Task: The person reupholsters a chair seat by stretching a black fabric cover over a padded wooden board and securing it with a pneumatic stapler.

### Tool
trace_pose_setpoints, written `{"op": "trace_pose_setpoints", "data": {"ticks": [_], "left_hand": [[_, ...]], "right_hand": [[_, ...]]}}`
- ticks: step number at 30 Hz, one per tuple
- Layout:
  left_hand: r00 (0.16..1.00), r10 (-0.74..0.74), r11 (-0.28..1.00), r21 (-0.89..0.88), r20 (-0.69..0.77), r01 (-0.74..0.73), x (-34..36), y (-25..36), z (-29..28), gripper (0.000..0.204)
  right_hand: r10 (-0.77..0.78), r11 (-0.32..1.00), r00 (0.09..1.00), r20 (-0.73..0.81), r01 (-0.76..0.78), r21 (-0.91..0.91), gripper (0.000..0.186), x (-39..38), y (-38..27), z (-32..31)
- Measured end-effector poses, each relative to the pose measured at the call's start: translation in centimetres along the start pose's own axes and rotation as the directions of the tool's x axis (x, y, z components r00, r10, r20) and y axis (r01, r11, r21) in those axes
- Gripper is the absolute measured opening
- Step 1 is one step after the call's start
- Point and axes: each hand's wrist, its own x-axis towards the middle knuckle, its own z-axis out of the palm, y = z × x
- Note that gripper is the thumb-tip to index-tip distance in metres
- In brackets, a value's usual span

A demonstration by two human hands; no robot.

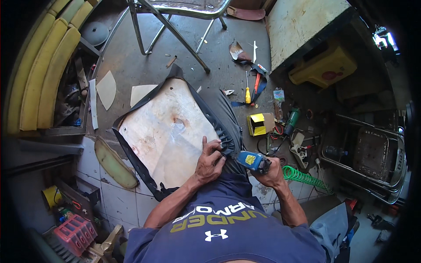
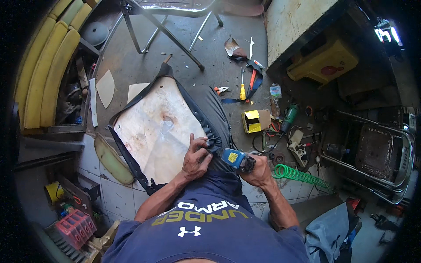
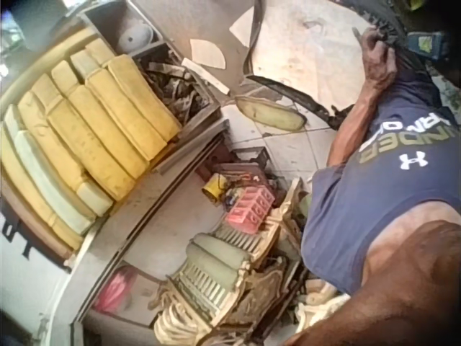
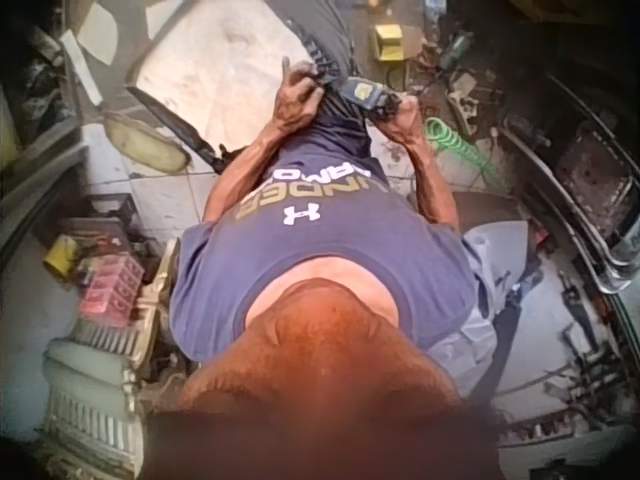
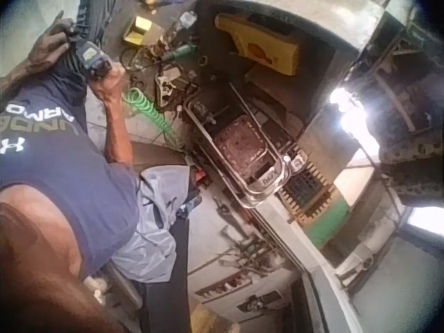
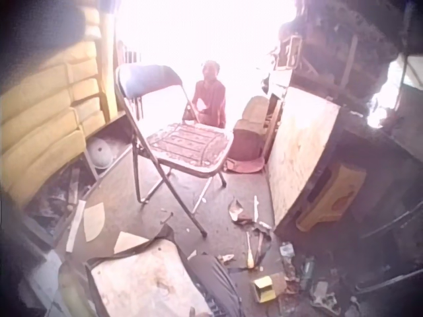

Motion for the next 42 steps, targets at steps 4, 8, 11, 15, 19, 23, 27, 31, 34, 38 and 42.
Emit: {"op": "trace_pose_setpoints", "data": {"ticks": [4,8,11,15,19,23,27,31,34,38,42], "left_hand": [[0.999,-0.023,1.000,0.021,-0.026,0.023,0.0,0.4,0.1,0.012],[0.999,-0.023,0.997,0.080,0.045,0.020,0.9,0.4,-0.6,0.013],[0.988,-0.042,0.998,0.045,0.152,0.036,1.9,1.9,-2.8,0.014],[0.980,-0.036,0.999,0.042,0.198,0.028,1.2,2.7,-3.9,0.014],[0.988,-0.061,0.998,0.001,0.139,0.062,0.4,0.8,-2.4,0.012],[0.990,-0.085,0.995,-0.050,0.110,0.091,1.2,0.1,-2.2,0.011],[0.990,-0.081,0.994,-0.065,0.113,0.089,1.2,-0.1,-2.2,0.011],[0.992,-0.063,0.997,-0.039,0.111,0.068,1.4,-0.2,-1.9,0.010],[0.995,-0.058,0.998,-0.006,0.083,0.058,2.7,-0.6,-1.0,0.010],[0.996,-0.087,0.996,0.026,-0.009,0.087,7.8,-1.7,0.5,0.014],[0.983,-0.014,0.995,0.101,0.181,-0.004,7.0,-1.2,-1.7,0.012]], "right_hand": [[0.015,0.997,1.000,-0.013,-0.016,-0.074,0.024,1.1,-1.4,1.6],[0.094,0.991,0.995,-0.037,-0.097,-0.088,0.026,1.2,-1.4,2.6],[0.050,0.997,0.994,-0.096,-0.055,-0.053,0.023,0.5,-0.4,2.5],[0.104,0.993,0.980,-0.167,-0.111,-0.033,0.023,-0.1,-0.8,1.4],[0.092,0.996,0.992,-0.091,-0.091,0.009,0.024,-1.4,-1.0,1.3],[0.105,0.993,0.991,-0.083,-0.099,0.071,0.026,-1.2,-2.2,2.6],[0.109,0.994,0.991,-0.083,-0.111,-0.013,0.023,-0.4,-2.2,3.7],[0.150,0.985,0.984,-0.096,-0.157,-0.070,0.023,-0.1,-1.9,4.7],[0.226,0.973,0.964,-0.142,-0.231,-0.024,0.023,0.4,-2.0,4.3],[0.213,0.969,0.916,-0.339,-0.242,-0.046,0.021,0.9,-0.5,2.5],[0.126,0.978,0.942,-0.311,-0.171,-0.122,0.025,0.7,0.4,0.5]]}}
